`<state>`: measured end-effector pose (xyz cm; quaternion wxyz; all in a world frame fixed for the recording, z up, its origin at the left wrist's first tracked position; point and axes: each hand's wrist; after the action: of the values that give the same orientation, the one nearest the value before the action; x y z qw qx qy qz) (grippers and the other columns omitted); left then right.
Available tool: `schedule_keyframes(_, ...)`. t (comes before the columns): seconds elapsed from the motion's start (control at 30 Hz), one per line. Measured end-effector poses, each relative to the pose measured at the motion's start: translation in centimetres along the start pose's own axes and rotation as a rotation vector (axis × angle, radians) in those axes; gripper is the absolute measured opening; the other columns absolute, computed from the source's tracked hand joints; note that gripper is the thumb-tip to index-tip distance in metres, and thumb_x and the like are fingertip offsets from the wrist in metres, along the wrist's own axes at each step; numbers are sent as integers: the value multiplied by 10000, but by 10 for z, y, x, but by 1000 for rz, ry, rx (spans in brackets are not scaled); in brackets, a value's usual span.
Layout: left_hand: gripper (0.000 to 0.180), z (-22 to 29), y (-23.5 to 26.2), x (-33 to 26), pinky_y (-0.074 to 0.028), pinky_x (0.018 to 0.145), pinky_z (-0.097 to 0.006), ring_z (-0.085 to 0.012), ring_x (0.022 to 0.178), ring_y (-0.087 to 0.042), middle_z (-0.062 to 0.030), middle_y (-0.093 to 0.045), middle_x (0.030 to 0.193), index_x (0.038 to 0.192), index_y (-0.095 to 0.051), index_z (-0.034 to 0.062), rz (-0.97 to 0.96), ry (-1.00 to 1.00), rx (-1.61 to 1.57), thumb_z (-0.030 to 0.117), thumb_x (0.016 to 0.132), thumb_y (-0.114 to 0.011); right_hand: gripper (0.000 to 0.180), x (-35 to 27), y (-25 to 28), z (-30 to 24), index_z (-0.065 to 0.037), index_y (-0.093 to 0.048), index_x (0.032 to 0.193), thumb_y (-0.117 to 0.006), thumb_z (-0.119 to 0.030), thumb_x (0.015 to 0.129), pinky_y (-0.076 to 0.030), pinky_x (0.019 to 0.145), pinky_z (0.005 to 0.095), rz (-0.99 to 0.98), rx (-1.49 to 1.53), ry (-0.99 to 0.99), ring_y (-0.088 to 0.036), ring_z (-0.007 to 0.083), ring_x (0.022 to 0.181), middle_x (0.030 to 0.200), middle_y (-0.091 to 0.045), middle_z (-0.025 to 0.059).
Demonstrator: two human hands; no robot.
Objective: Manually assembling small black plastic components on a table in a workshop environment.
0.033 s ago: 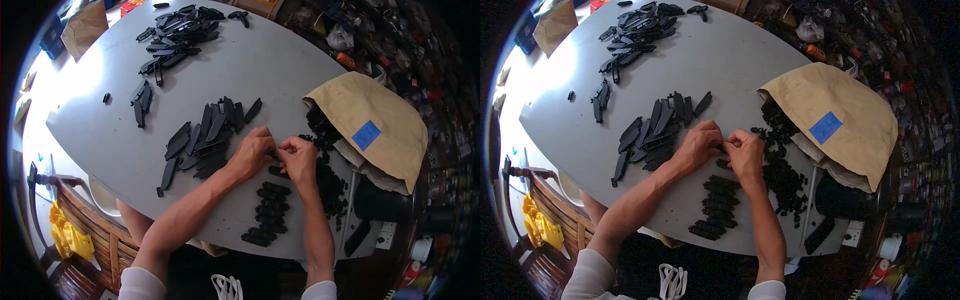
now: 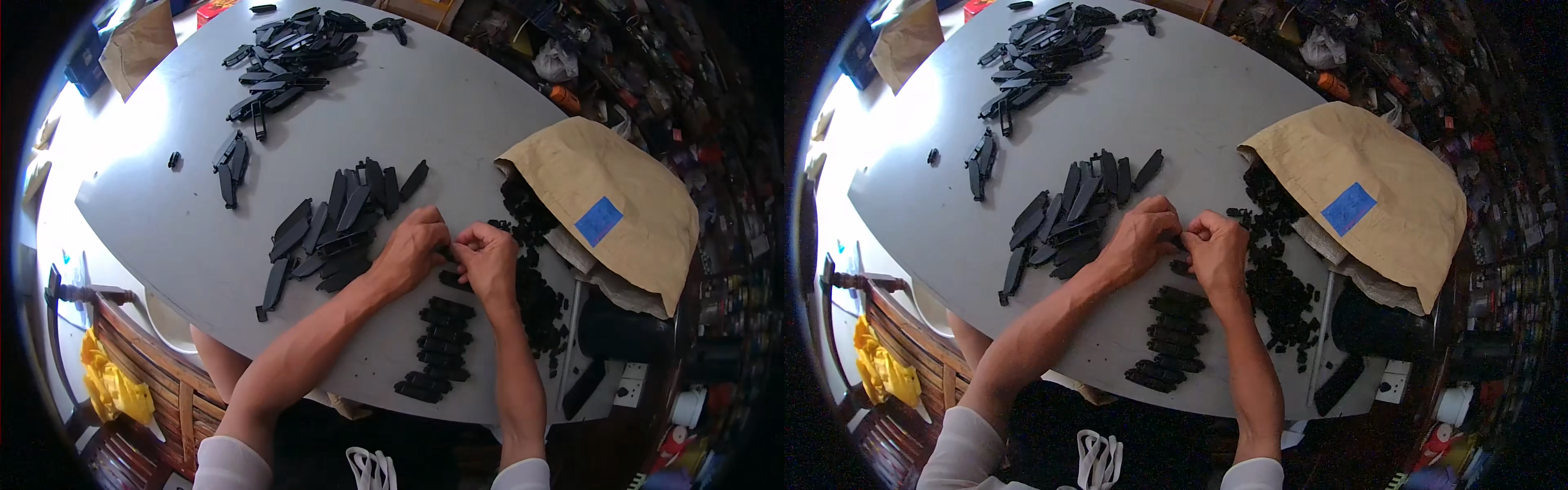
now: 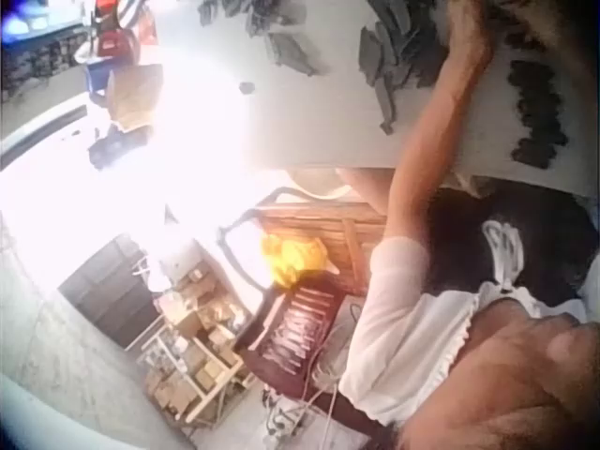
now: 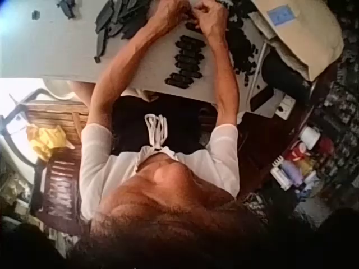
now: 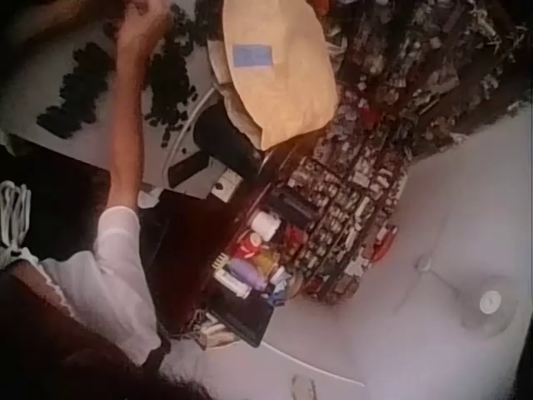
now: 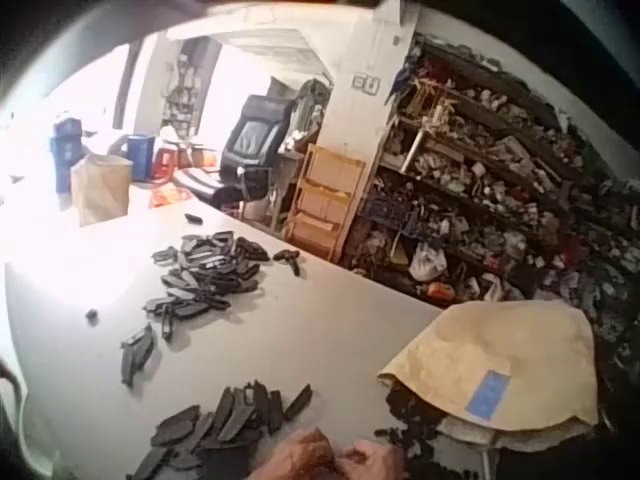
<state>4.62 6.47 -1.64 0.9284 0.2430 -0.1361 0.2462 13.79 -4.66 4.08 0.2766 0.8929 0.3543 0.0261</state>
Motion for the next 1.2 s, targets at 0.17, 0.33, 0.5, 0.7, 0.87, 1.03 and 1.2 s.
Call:
schedule_keyframes(0.17, 277, 1, 0, 1, -452, 730, -396, -337, 887, -539, -129, -543, 878, 789, -582, 0, 10, -19, -10, -49, 562, -732, 154, 1, -2, 10, 4, -536, 708, -682, 11, 758, -399, 440, 263, 80, -289, 204, -492, 95, 481, 577, -574, 51)
schedule_keyframes(0.33, 275, -1, -1, 0, -451, 726, -395, -330, 885, -542, -124, -543, 872, 776, -575, 0, 19, -8, -9, -51, 556, -733, 205, 0, 1, 0, 6, -507, 711, -713, 3, 718, -401, 519, 311, 72, -403, 148, -483, 153, 510, 566, -528, 92)
schedule_keyframes(0.5, 282, 4, 3, 3, -463, 728, -388, -321, 879, -557, -112, -555, 882, 788, -585, 1, -12, 6, 24, -45, 561, -746, 251, 9, 14, -1, -27, -520, 760, -741, -143, 738, -414, 577, 446, -106, -499, 92, -580, 364, 698, 695, -587, 142)
schedule_keyframes(0.7, 279, 0, 0, 2, -473, 735, -381, -312, 871, -569, -102, -562, 886, 796, -591, 6, -18, -1, 23, -46, 574, -752, 254, 6, 14, -3, -19, -512, 756, -722, -164, 754, -417, 585, 451, -100, -551, 110, -578, 378, 715, 717, -593, 154)
schedule_keyframes(0.87, 271, 5, 7, 1, -471, 752, -380, -316, 906, -565, -110, -560, 922, 796, -594, 5, -59, -10, 48, -43, 576, -745, 217, -3, 37, 13, 4, -530, 756, -686, -142, 793, -405, 555, 391, -39, -345, 171, -516, 297, 590, 654, -557, 147)
schedule_keyframes(1.03, 258, 16, 18, -2, -467, 779, -374, -322, 935, -561, -112, -557, 932, 839, -635, 10, -197, -114, 132, -128, 621, -618, 166, -9, 82, 33, 23, -556, 745, -665, -89, 801, -394, 532, 344, 141, -305, 107, -475, 215, 520, 594, -547, 118)
schedule_keyframes(1.2, 268, 25, 24, 1, -470, 757, -392, -339, 890, -574, -132, -559, 928, 867, -643, 7, -225, -36, 162, -144, 668, -546, 121, 6, 70, 35, 24, -586, 767, -673, -60, 769, -445, 570, 345, 146, -398, 241, -593, 241, 596, 639, -590, 140)
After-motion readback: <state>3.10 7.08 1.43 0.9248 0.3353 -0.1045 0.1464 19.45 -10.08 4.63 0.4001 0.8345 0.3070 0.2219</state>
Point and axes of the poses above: each hand's wrist, its own x-axis towards the middle knuckle, its own y-axis out of the back of the hand, z = x × y
